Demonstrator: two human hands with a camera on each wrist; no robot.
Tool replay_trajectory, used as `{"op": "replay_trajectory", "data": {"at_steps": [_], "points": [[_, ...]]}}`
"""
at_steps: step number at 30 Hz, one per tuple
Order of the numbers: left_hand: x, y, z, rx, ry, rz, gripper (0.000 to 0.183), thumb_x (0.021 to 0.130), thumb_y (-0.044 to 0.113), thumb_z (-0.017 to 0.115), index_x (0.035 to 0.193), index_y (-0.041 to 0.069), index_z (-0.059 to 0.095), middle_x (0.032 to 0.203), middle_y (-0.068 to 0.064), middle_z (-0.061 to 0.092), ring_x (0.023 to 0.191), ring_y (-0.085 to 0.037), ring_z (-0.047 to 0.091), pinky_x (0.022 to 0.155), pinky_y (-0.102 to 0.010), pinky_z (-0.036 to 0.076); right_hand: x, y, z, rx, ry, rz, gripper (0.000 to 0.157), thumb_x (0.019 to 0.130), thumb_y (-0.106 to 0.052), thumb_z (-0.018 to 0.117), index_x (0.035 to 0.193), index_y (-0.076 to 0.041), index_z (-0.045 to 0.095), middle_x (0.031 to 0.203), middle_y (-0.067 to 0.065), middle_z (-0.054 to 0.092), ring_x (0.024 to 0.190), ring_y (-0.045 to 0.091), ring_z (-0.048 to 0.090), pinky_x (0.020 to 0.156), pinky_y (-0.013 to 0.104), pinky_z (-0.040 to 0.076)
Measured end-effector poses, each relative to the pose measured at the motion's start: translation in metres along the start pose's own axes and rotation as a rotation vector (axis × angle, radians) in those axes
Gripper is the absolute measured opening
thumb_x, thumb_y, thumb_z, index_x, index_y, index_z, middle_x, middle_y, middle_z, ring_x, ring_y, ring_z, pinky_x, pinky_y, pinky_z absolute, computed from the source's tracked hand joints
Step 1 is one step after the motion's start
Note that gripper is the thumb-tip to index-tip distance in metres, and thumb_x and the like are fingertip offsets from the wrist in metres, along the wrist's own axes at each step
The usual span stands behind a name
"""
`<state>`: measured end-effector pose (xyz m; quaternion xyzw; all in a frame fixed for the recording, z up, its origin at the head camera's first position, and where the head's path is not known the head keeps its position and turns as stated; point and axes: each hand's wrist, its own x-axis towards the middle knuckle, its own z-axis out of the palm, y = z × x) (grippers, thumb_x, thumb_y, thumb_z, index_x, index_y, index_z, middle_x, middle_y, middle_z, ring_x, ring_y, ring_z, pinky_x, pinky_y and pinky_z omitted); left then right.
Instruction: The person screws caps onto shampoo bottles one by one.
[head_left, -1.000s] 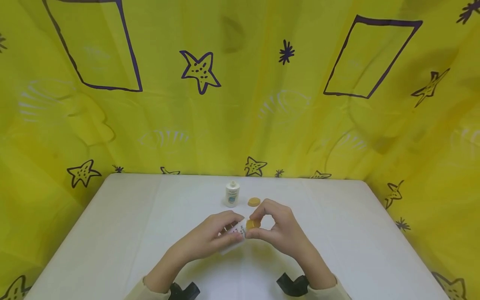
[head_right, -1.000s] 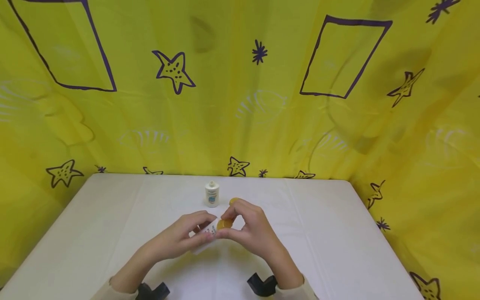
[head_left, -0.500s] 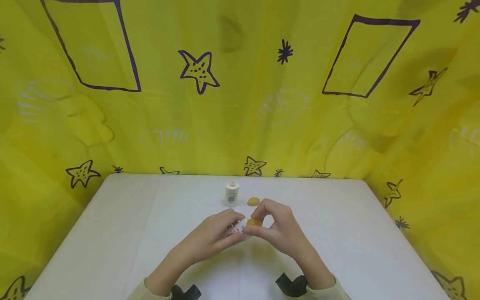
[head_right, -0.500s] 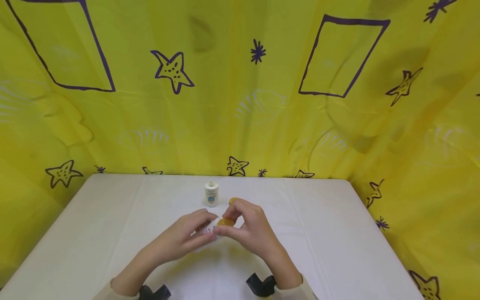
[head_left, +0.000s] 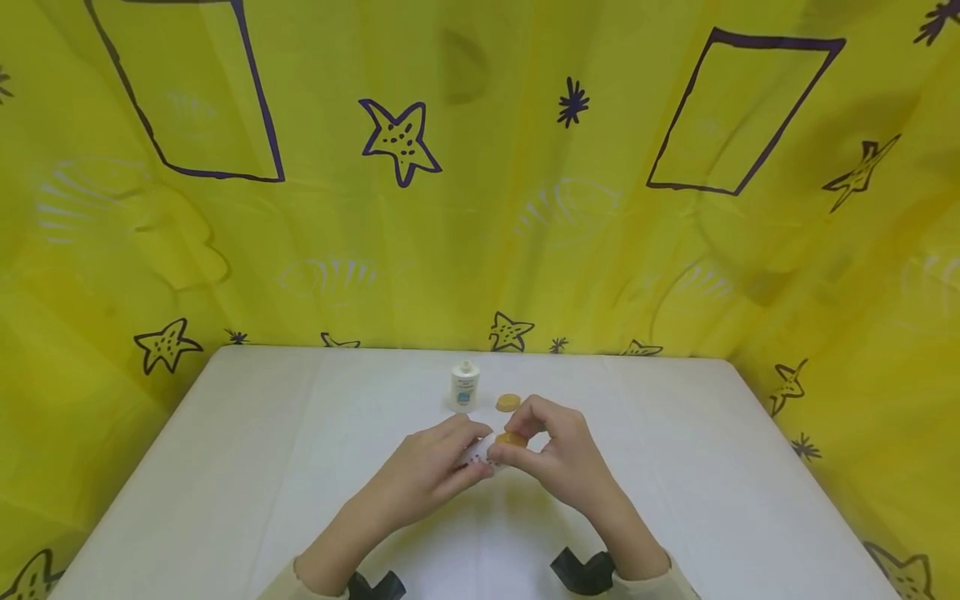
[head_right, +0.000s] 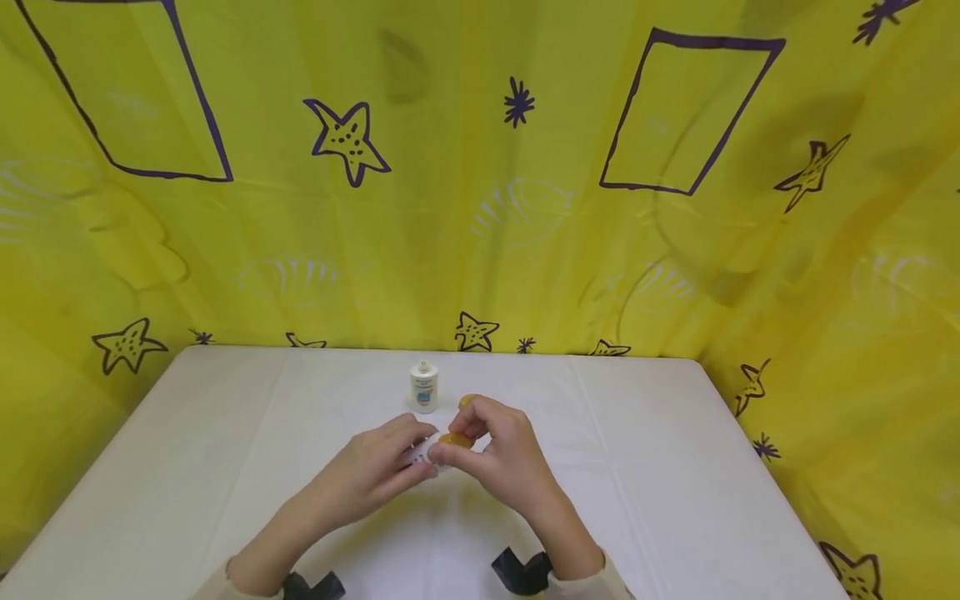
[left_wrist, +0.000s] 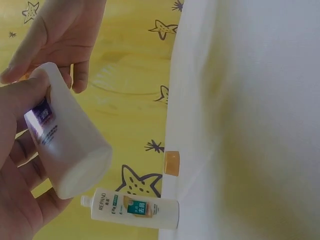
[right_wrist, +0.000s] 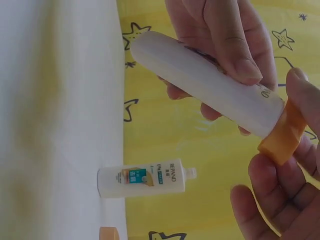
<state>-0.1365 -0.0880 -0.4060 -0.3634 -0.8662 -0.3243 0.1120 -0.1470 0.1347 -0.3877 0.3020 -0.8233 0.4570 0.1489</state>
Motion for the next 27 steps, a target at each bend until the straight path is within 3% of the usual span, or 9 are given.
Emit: {"op": "replay_trajectory", "data": {"at_steps": [8, 17, 21, 27], "points": [[0.0014, -0.0058, -0.0058, -0.186, 0.027, -0.059, 0.027, 0.101, 0.035, 0.059, 0.121, 0.018, 0.059, 0.107, 0.012, 0.061, 0.087, -0.005, 0.056, 0.075, -0.026, 0.052, 0.004, 0.0066, -0.0036, 0.008, -0.013, -0.115, 0.038, 0.077, -0.013, 0.085, 0.112, -0.014, 0.071, 0.106, -0.001, 0.073, 0.086, 0.011, 0.067, 0.074, 0.032, 0.058], [0.0024, -0.0065, -0.0057, -0.304, -0.01, -0.092, 0.025, 0.1, 0.034, 0.061, 0.119, 0.018, 0.059, 0.104, 0.01, 0.063, 0.086, -0.008, 0.062, 0.073, -0.025, 0.055, 0.0039, 0.0061, -0.0036, 0.064, -0.034, -0.086, 0.027, 0.084, -0.013, 0.081, 0.109, -0.013, 0.072, 0.102, -0.005, 0.073, 0.083, 0.008, 0.069, 0.073, 0.029, 0.058], [0.0016, -0.0043, -0.0061, -0.303, -0.041, -0.132, 0.025, 0.097, 0.037, 0.065, 0.114, 0.021, 0.058, 0.098, 0.011, 0.062, 0.082, -0.008, 0.06, 0.068, -0.024, 0.054, 0.0029, 0.0056, -0.0019, 0.074, -0.058, -0.106, 0.026, 0.085, -0.013, 0.079, 0.11, -0.015, 0.072, 0.103, -0.005, 0.072, 0.084, 0.009, 0.068, 0.074, 0.029, 0.058], [-0.0006, -0.0015, -0.0063, -0.216, -0.033, -0.146, 0.021, 0.092, 0.029, 0.071, 0.107, 0.023, 0.057, 0.092, 0.013, 0.057, 0.074, -0.009, 0.054, 0.062, -0.022, 0.05, 0.0007, 0.0046, 0.0002, 0.062, -0.076, -0.118, 0.025, 0.085, -0.017, 0.081, 0.107, -0.015, 0.072, 0.094, -0.008, 0.069, 0.081, 0.007, 0.066, 0.071, 0.027, 0.057]]}}
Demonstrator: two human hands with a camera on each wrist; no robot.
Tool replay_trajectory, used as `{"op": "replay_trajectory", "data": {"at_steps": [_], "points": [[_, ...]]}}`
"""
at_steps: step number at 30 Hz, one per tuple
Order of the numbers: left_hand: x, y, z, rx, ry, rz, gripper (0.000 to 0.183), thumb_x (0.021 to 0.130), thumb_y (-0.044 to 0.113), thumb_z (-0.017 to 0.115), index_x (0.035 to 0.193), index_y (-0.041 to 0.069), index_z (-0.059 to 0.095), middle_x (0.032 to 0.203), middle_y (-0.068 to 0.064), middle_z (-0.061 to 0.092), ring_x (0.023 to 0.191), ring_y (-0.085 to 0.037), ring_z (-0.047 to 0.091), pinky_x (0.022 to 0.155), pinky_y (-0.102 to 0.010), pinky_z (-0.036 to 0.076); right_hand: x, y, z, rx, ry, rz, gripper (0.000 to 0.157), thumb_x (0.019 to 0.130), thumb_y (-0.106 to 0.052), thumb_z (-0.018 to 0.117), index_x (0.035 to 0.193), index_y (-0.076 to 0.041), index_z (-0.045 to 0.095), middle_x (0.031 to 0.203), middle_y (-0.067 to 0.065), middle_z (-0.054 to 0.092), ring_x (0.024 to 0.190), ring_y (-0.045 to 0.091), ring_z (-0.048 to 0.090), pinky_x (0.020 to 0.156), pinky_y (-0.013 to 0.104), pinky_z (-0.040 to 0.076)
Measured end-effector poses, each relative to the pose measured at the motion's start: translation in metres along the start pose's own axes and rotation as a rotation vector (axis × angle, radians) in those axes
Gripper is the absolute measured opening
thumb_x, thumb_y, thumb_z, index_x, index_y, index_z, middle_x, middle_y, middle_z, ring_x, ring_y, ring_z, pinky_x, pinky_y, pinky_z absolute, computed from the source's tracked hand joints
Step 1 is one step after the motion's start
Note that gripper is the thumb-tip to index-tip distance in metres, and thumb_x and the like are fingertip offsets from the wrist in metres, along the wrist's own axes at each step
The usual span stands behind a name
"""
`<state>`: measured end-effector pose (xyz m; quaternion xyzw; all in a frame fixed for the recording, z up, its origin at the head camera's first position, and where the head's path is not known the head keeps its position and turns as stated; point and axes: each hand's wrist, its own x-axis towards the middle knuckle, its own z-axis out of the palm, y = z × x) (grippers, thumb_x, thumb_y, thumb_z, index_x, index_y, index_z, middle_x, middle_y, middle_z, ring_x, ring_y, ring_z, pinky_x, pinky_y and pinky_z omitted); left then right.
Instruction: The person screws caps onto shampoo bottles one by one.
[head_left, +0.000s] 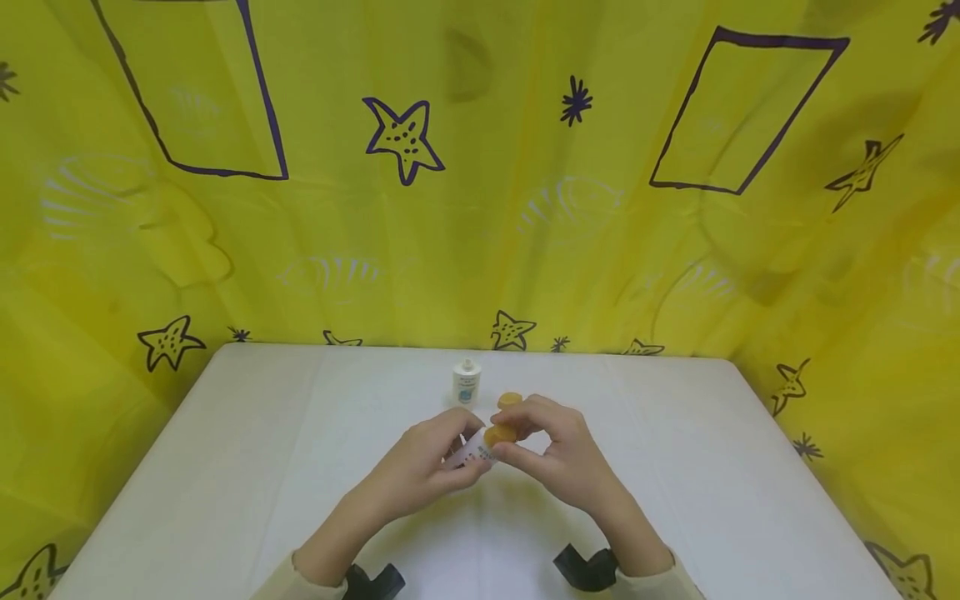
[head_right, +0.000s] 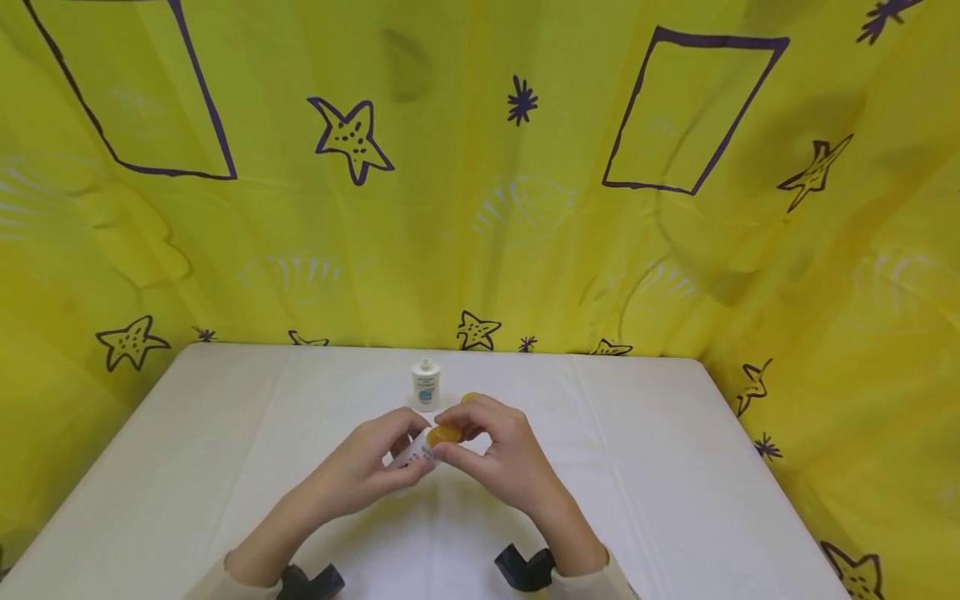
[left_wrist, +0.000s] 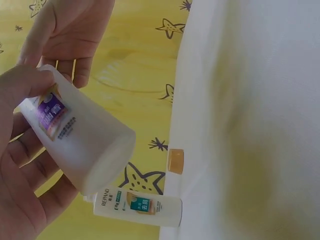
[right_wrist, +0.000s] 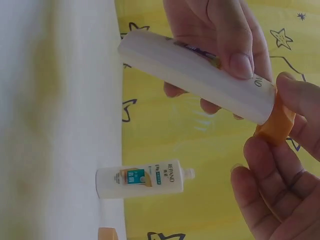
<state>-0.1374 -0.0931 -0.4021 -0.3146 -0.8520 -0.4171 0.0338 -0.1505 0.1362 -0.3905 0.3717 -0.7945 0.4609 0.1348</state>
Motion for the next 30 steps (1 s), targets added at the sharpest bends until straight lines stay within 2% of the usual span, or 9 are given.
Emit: {"op": "replay_trajectory", "data": {"at_steps": [7, 14, 19, 24, 27, 30], "points": [[-0.0012, 0.0003, 0.0019, 0.068, 0.03, 0.027, 0.021, 0.089, 0.025, 0.073, 0.099, 0.022, 0.055, 0.087, 0.014, 0.054, 0.071, -0.006, 0.051, 0.059, -0.02, 0.046, -0.0013, -0.0007, 0.0024, 0.006, -0.004, 0.006, 0.026, 0.081, -0.017, 0.083, 0.105, -0.018, 0.07, 0.092, -0.008, 0.069, 0.079, 0.007, 0.066, 0.07, 0.029, 0.058], [0.0005, -0.0004, 0.0039, 0.191, 0.108, 0.129, 0.024, 0.086, 0.025, 0.076, 0.095, 0.021, 0.054, 0.083, 0.013, 0.05, 0.067, -0.002, 0.046, 0.055, -0.017, 0.042, 0.0008, -0.0012, 0.0052, -0.033, 0.042, -0.01, 0.028, 0.076, -0.014, 0.086, 0.099, -0.016, 0.07, 0.088, -0.006, 0.071, 0.075, 0.006, 0.066, 0.067, 0.028, 0.057], [0.0015, -0.0015, 0.0033, 0.175, 0.104, 0.123, 0.024, 0.086, 0.026, 0.076, 0.096, 0.022, 0.054, 0.084, 0.015, 0.05, 0.069, -0.002, 0.048, 0.056, -0.017, 0.044, 0.002, -0.0013, 0.005, -0.023, 0.043, 0.006, 0.029, 0.077, -0.014, 0.086, 0.102, -0.015, 0.071, 0.09, -0.004, 0.072, 0.076, 0.007, 0.066, 0.068, 0.03, 0.058], [0.0015, -0.0022, 0.0026, 0.17, 0.108, 0.132, 0.022, 0.087, 0.026, 0.075, 0.095, 0.022, 0.055, 0.083, 0.014, 0.051, 0.068, -0.003, 0.048, 0.057, -0.017, 0.043, 0.0023, -0.0009, 0.0052, 0.001, 0.01, 0.018, 0.026, 0.082, -0.017, 0.082, 0.106, -0.011, 0.073, 0.093, -0.006, 0.072, 0.078, 0.006, 0.065, 0.068, 0.026, 0.058], [0.0015, -0.0024, 0.0046, 0.234, 0.131, 0.156, 0.022, 0.086, 0.026, 0.075, 0.094, 0.021, 0.055, 0.082, 0.013, 0.05, 0.067, -0.002, 0.046, 0.056, -0.015, 0.04, 0.0016, -0.0022, 0.0067, 0.0, 0.018, 0.028, 0.022, 0.083, -0.018, 0.082, 0.103, -0.012, 0.074, 0.088, -0.008, 0.07, 0.075, 0.006, 0.064, 0.065, 0.025, 0.056], [0.002, -0.0036, 0.0084, 0.321, 0.189, 0.215, 0.024, 0.084, 0.024, 0.076, 0.091, 0.02, 0.054, 0.079, 0.013, 0.048, 0.065, -0.001, 0.042, 0.054, -0.014, 0.036, 0.0008, -0.0044, 0.0087, -0.019, 0.045, 0.04, 0.022, 0.081, -0.018, 0.083, 0.101, -0.014, 0.074, 0.086, -0.008, 0.07, 0.074, 0.005, 0.064, 0.064, 0.026, 0.055]]}}
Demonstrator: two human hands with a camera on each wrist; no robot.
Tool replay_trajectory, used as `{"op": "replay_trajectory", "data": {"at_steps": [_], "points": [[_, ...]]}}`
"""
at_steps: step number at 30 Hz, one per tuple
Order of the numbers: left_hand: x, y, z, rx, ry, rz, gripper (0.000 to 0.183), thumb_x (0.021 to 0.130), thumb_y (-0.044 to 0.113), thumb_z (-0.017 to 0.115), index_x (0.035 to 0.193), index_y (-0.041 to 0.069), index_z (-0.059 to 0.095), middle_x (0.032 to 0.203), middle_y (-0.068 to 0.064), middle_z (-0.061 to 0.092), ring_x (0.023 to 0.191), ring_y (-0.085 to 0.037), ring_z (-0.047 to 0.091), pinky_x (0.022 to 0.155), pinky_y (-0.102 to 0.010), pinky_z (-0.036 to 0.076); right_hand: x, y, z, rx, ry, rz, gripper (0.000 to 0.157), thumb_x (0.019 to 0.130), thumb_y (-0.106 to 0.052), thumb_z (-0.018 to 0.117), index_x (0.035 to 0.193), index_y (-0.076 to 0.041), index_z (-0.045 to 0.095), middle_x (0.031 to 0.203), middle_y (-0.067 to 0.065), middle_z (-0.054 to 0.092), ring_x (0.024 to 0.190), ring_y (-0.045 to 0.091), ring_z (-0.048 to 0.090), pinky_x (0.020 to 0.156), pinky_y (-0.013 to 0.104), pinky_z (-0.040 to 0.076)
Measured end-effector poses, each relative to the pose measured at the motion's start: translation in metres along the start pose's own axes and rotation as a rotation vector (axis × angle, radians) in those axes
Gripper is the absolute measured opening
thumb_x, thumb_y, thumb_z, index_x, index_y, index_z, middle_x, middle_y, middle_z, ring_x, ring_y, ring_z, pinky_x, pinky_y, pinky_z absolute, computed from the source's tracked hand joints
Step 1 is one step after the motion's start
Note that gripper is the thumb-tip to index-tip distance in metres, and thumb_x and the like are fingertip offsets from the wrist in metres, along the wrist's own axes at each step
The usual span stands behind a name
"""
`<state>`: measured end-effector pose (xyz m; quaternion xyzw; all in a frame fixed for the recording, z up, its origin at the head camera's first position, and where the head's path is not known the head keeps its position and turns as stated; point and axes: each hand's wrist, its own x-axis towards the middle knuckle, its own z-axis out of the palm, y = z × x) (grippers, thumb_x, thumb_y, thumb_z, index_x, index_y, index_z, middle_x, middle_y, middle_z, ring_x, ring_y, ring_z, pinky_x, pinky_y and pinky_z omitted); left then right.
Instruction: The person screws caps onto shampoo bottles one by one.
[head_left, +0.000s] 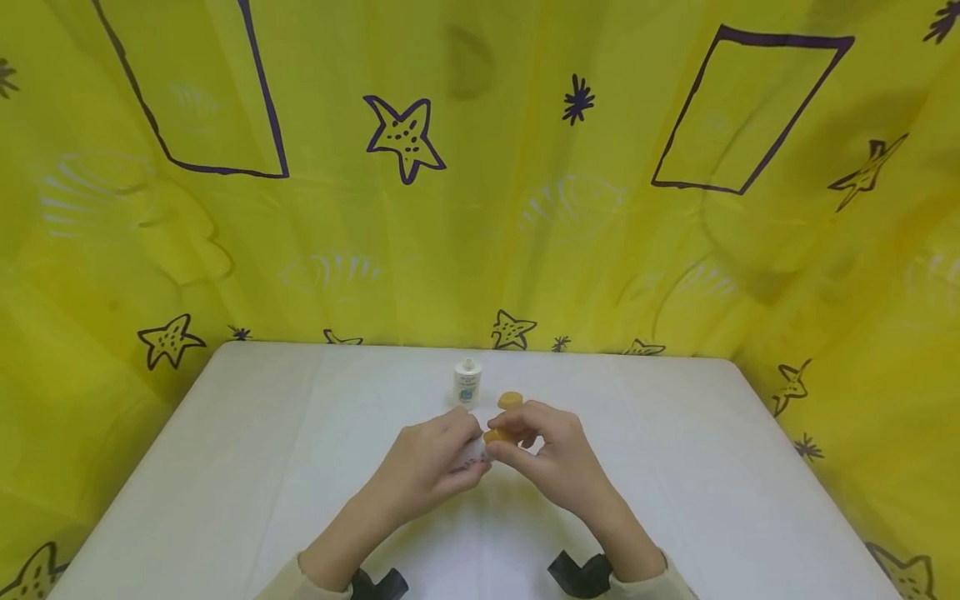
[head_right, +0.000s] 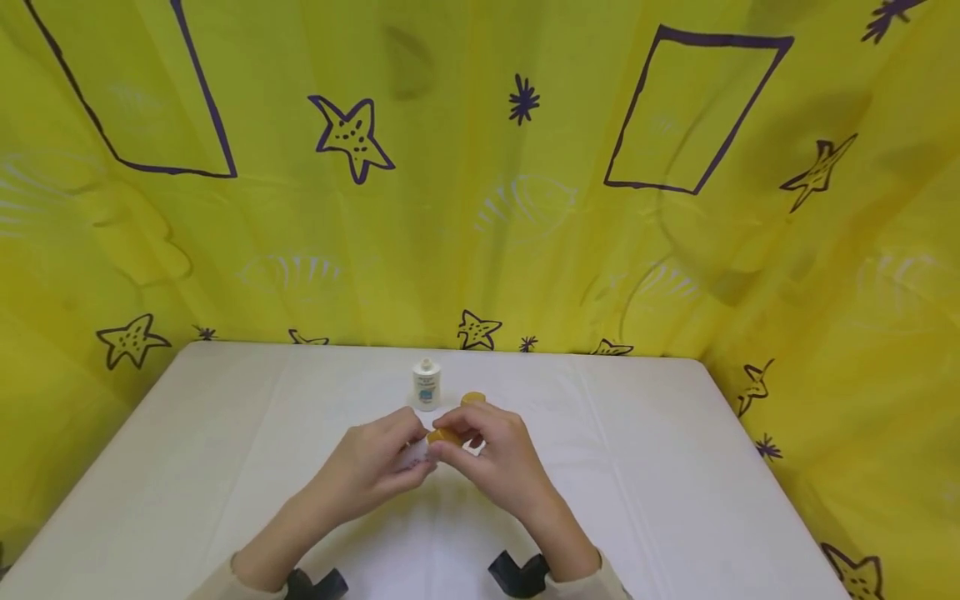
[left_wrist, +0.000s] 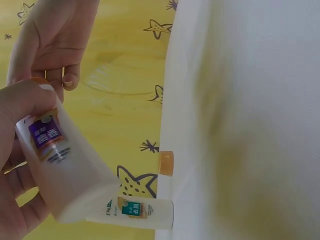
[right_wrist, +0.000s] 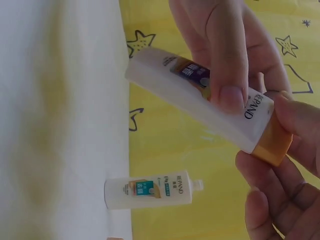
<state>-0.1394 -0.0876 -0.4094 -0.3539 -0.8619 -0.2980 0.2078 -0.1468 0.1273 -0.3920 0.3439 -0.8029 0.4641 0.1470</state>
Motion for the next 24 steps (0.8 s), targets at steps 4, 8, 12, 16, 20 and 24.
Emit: {"op": "replay_trajectory", "data": {"at_steps": [4, 8, 12, 16, 20, 24], "points": [[-0.001, -0.001, 0.005, 0.083, 0.08, 0.062, 0.026, 0.079, 0.021, 0.077, 0.089, 0.019, 0.053, 0.075, 0.012, 0.045, 0.062, 0.0, 0.039, 0.052, -0.013, 0.033, -0.001, -0.001, 0.003, -0.03, 0.031, 0.001, 0.022, 0.08, -0.018, 0.084, 0.099, -0.016, 0.073, 0.087, -0.007, 0.072, 0.074, 0.005, 0.065, 0.062, 0.027, 0.055], [-0.001, 0.0, 0.005, 0.093, 0.085, 0.049, 0.026, 0.078, 0.022, 0.077, 0.089, 0.019, 0.054, 0.076, 0.012, 0.047, 0.063, 0.0, 0.041, 0.052, -0.013, 0.035, -0.001, -0.001, 0.004, -0.034, 0.043, 0.012, 0.024, 0.079, -0.018, 0.084, 0.1, -0.016, 0.074, 0.087, -0.006, 0.072, 0.073, 0.005, 0.064, 0.06, 0.027, 0.054], [-0.002, 0.001, 0.004, 0.019, 0.045, -0.02, 0.024, 0.081, 0.023, 0.078, 0.093, 0.019, 0.057, 0.082, 0.012, 0.054, 0.065, -0.001, 0.046, 0.054, -0.014, 0.04, 0.0, 0.001, 0.002, -0.009, 0.028, 0.028, 0.028, 0.079, -0.017, 0.084, 0.105, -0.015, 0.074, 0.092, -0.004, 0.073, 0.077, 0.007, 0.065, 0.063, 0.027, 0.056], [-0.003, 0.0, 0.003, -0.091, 0.025, -0.091, 0.027, 0.083, 0.024, 0.079, 0.1, 0.019, 0.059, 0.09, 0.013, 0.06, 0.072, 0.0, 0.055, 0.062, -0.016, 0.05, -0.001, 0.003, -0.001, 0.016, 0.008, 0.045, 0.031, 0.08, -0.016, 0.084, 0.109, -0.015, 0.073, 0.104, 0.0, 0.073, 0.081, 0.01, 0.069, 0.066, 0.028, 0.058], [-0.002, -0.003, 0.002, -0.203, 0.015, -0.16, 0.029, 0.084, 0.022, 0.08, 0.104, 0.02, 0.06, 0.097, 0.013, 0.064, 0.082, -0.002, 0.062, 0.07, -0.021, 0.056, -0.001, 0.005, -0.006, 0.045, -0.041, 0.086, 0.031, 0.083, -0.019, 0.082, 0.111, -0.014, 0.071, 0.108, 0.002, 0.073, 0.082, 0.011, 0.072, 0.068, 0.029, 0.059], [0.0, -0.005, 0.001, -0.347, 0.006, -0.257, 0.031, 0.084, 0.022, 0.081, 0.11, 0.022, 0.063, 0.104, 0.012, 0.065, 0.088, -0.009, 0.065, 0.073, -0.027, 0.059, 0.0, 0.009, -0.008, 0.057, -0.121, 0.154, 0.031, 0.084, -0.021, 0.081, 0.113, -0.016, 0.07, 0.107, -0.002, 0.073, 0.085, 0.011, 0.071, 0.073, 0.03, 0.059]]}}
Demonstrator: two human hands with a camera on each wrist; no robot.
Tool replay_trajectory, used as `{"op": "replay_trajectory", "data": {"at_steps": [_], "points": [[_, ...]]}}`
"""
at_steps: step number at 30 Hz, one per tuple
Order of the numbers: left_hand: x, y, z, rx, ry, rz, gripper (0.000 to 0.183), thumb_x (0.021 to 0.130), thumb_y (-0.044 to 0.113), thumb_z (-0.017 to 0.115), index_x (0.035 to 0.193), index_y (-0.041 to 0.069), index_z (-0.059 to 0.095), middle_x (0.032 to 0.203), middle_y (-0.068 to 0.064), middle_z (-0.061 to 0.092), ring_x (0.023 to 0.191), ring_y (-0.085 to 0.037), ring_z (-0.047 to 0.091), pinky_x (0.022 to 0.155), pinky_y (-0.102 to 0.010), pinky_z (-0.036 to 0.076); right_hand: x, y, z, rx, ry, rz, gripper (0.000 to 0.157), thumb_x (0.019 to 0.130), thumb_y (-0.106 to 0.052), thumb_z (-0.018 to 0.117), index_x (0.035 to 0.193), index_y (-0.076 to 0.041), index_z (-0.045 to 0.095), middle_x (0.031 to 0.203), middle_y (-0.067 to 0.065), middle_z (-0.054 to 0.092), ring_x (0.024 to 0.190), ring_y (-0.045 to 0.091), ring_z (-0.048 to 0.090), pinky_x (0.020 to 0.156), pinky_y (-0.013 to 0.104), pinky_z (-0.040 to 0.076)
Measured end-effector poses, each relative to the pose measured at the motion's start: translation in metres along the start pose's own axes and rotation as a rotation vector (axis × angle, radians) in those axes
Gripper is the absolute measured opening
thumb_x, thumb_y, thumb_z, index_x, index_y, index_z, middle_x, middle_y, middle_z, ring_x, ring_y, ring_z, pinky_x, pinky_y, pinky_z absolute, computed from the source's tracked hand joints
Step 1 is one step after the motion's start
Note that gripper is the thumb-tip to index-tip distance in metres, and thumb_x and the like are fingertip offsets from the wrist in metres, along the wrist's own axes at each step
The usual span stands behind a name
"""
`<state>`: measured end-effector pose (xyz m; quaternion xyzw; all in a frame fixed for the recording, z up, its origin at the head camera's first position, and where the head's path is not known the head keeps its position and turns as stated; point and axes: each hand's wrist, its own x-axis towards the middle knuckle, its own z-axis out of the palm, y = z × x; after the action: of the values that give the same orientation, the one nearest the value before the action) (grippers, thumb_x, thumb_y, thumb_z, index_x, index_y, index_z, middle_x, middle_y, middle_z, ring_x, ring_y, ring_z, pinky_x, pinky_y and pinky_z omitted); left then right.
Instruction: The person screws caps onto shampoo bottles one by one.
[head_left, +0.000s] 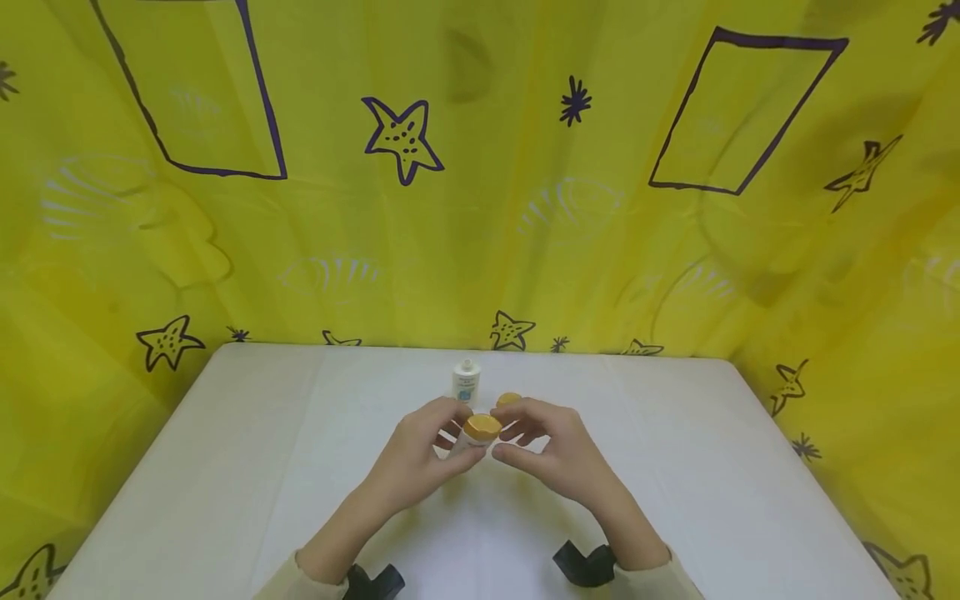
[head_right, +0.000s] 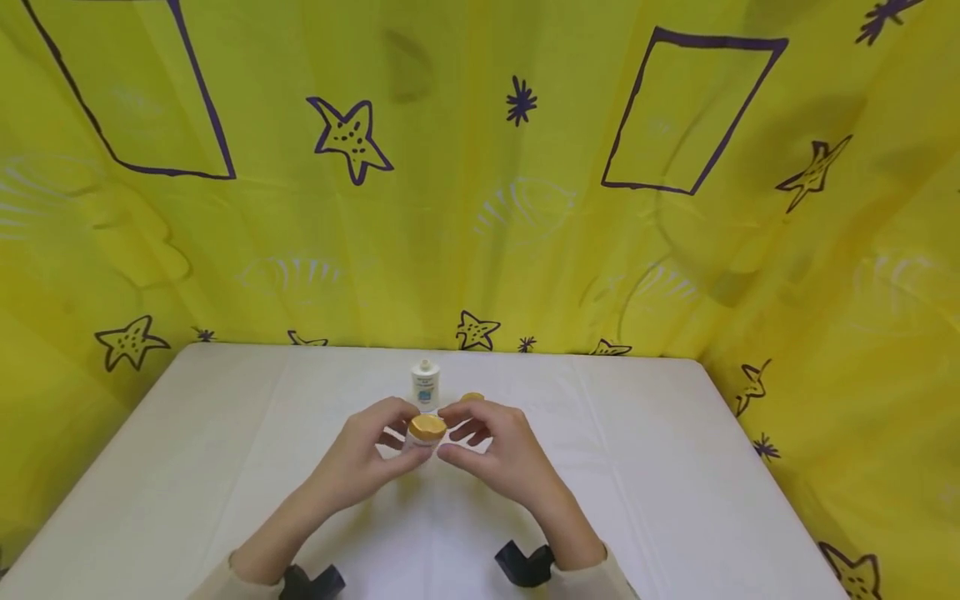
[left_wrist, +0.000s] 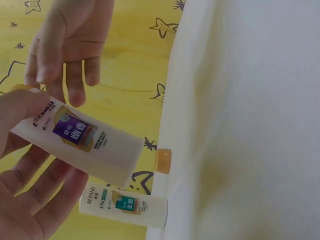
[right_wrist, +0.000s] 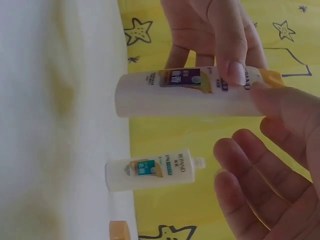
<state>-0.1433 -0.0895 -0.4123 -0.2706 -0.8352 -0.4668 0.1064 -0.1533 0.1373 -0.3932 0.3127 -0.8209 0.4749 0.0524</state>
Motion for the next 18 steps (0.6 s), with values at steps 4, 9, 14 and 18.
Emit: {"op": "replay_trajectory", "data": {"at_steps": [4, 9, 14, 18], "points": [[0.001, -0.002, 0.0, -0.134, -0.009, -0.101, 0.033, 0.085, 0.024, 0.081, 0.113, 0.024, 0.065, 0.105, 0.009, 0.066, 0.093, -0.016, 0.067, 0.077, -0.029, 0.059, 0.001, 0.005, 0.003, 0.011, -0.062, 0.066, 0.032, 0.084, -0.019, 0.082, 0.113, -0.017, 0.069, 0.106, -0.004, 0.073, 0.088, 0.011, 0.071, 0.076, 0.03, 0.059], [0.002, -0.004, 0.0, -0.259, -0.049, -0.174, 0.032, 0.085, 0.019, 0.08, 0.114, 0.02, 0.066, 0.108, 0.003, 0.067, 0.096, -0.019, 0.067, 0.079, -0.027, 0.059, 0.002, 0.013, 0.009, 0.016, -0.071, 0.082, 0.03, 0.084, -0.019, 0.081, 0.112, -0.016, 0.069, 0.103, -0.003, 0.073, 0.086, 0.01, 0.072, 0.075, 0.028, 0.059], [0.001, -0.007, -0.001, -0.28, -0.084, -0.19, 0.028, 0.086, 0.016, 0.079, 0.111, 0.019, 0.066, 0.11, 0.004, 0.067, 0.097, -0.017, 0.067, 0.078, -0.025, 0.058, 0.002, 0.019, 0.012, 0.007, -0.061, 0.073, 0.027, 0.087, -0.02, 0.078, 0.111, -0.015, 0.068, 0.102, -0.002, 0.074, 0.085, 0.01, 0.071, 0.073, 0.028, 0.058], [0.002, -0.013, 0.0, -0.259, -0.116, -0.18, 0.029, 0.088, 0.018, 0.078, 0.113, 0.018, 0.065, 0.11, 0.004, 0.067, 0.097, -0.018, 0.067, 0.078, -0.025, 0.058, 0.001, 0.023, 0.013, 0.013, -0.071, 0.097, 0.026, 0.086, -0.018, 0.079, 0.11, -0.017, 0.068, 0.102, -0.005, 0.073, 0.084, 0.009, 0.071, 0.073, 0.028, 0.058]]}}
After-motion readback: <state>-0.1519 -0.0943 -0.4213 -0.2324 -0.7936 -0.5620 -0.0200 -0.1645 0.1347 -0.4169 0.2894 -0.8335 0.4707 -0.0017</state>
